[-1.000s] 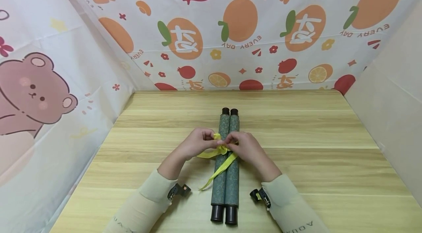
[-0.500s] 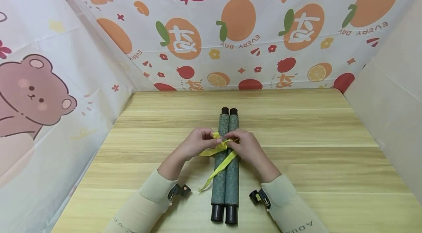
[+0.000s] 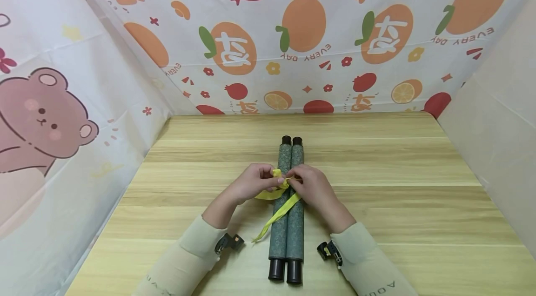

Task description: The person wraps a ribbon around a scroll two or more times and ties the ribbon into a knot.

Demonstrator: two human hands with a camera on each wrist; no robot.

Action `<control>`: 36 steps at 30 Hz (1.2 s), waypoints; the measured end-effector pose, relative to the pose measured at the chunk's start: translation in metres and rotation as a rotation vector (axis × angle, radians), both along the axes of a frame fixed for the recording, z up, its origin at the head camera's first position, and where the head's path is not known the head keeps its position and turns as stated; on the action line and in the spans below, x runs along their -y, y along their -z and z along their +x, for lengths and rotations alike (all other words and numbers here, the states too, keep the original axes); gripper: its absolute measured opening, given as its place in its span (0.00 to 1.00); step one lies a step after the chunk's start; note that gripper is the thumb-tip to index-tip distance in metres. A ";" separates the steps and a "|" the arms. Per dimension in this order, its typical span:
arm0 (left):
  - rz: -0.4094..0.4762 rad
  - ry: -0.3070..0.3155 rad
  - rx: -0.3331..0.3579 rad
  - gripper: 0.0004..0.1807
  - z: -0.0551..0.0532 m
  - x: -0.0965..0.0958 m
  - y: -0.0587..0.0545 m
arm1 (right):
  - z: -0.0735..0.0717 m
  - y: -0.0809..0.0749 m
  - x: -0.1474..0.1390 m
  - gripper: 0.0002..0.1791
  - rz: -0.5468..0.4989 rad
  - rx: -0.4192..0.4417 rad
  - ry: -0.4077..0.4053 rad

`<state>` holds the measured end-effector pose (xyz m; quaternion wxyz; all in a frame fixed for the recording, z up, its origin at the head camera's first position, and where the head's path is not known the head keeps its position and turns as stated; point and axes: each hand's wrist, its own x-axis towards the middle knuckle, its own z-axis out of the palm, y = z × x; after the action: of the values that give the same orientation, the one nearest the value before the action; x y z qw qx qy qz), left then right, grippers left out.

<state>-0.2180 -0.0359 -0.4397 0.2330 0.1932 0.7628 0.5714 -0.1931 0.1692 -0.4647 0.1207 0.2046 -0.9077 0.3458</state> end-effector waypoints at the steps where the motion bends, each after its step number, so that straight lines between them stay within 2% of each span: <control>1: 0.006 0.002 0.005 0.11 0.000 0.000 0.000 | 0.000 -0.001 -0.001 0.04 -0.017 0.027 -0.001; 7: 0.040 0.009 0.027 0.12 0.000 0.002 0.001 | -0.001 -0.008 -0.007 0.06 -0.101 0.235 -0.017; 11: 0.031 0.006 0.017 0.10 0.000 0.002 0.002 | -0.002 -0.012 -0.010 0.11 -0.099 0.306 -0.018; 15: 0.025 0.000 0.002 0.10 0.000 0.002 0.003 | -0.003 -0.012 -0.009 0.11 -0.074 0.271 -0.029; 22: 0.028 0.001 -0.041 0.11 -0.002 0.001 0.006 | -0.003 -0.004 -0.005 0.08 -0.011 0.115 -0.052; 29: 0.043 -0.017 -0.010 0.12 -0.002 0.000 0.008 | -0.002 0.001 0.000 0.05 -0.022 0.107 -0.016; 36: 0.050 -0.032 0.036 0.10 -0.002 -0.002 0.009 | -0.001 0.002 0.004 0.09 0.025 0.079 0.026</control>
<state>-0.2197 -0.0337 -0.4483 0.2324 0.1763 0.7472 0.5972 -0.1939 0.1657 -0.4672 0.0865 0.1806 -0.9186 0.3406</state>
